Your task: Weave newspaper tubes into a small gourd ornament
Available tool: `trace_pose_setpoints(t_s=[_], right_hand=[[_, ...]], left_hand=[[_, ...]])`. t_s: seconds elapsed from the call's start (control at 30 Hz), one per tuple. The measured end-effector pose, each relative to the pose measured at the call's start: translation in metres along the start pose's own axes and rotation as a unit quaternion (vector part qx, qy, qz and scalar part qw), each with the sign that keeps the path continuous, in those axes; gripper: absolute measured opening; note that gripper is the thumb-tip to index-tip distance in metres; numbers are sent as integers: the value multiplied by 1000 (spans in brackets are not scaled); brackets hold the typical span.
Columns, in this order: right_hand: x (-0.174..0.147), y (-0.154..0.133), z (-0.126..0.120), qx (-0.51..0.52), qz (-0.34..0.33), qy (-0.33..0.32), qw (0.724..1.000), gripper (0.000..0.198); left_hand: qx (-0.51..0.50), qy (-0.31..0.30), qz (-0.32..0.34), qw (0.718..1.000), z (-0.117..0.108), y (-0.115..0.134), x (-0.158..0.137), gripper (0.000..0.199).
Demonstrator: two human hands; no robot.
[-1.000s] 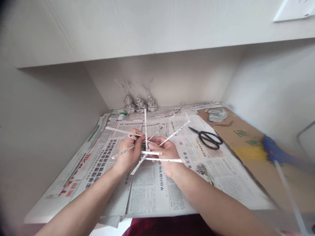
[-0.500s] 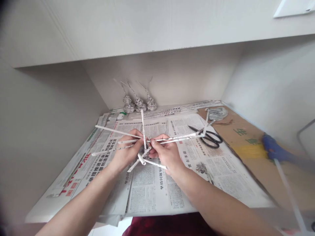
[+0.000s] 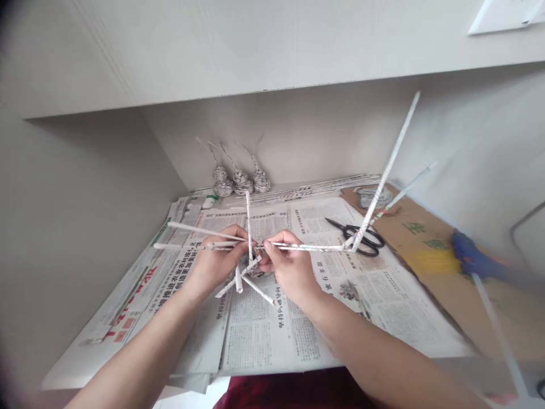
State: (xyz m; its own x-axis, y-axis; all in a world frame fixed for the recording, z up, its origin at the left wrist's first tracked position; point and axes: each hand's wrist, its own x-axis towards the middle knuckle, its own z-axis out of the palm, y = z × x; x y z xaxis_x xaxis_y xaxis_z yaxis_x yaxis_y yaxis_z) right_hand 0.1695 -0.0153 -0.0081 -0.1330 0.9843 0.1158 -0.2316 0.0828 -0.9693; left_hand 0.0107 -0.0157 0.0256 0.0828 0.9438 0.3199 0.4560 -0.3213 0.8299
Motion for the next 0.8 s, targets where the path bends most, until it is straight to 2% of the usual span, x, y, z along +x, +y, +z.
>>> trace_pose_setpoints(t_s=[0.23, 0.33, 0.47, 0.53, 0.67, 0.8], right_hand=[[0, -1, -1, -13, 2, -10, 1000, 23], [1, -1, -2, -21, 2, -13, 1000, 23], [2, 0, -1, -32, -31, -1, 999, 21], [2, 0, -1, -41, -47, 12, 998, 20], [5, -7, -3, -40, -80, 28, 996, 18], [14, -18, -10, 58, -109, 109, 986, 19]], left_hand=[[-72, -53, -32, 995, -7, -3, 5, 13], [-66, -53, -40, 996, -9, -3, 4, 14], [-43, -62, -37, 996, -8, 1, 3, 15], [-19, -56, -34, 998, -6, 3, 1, 14], [57, -8, -2, 998, -1, 4, 0, 13], [97, 9, 19, 995, -1, 2, -1, 13]])
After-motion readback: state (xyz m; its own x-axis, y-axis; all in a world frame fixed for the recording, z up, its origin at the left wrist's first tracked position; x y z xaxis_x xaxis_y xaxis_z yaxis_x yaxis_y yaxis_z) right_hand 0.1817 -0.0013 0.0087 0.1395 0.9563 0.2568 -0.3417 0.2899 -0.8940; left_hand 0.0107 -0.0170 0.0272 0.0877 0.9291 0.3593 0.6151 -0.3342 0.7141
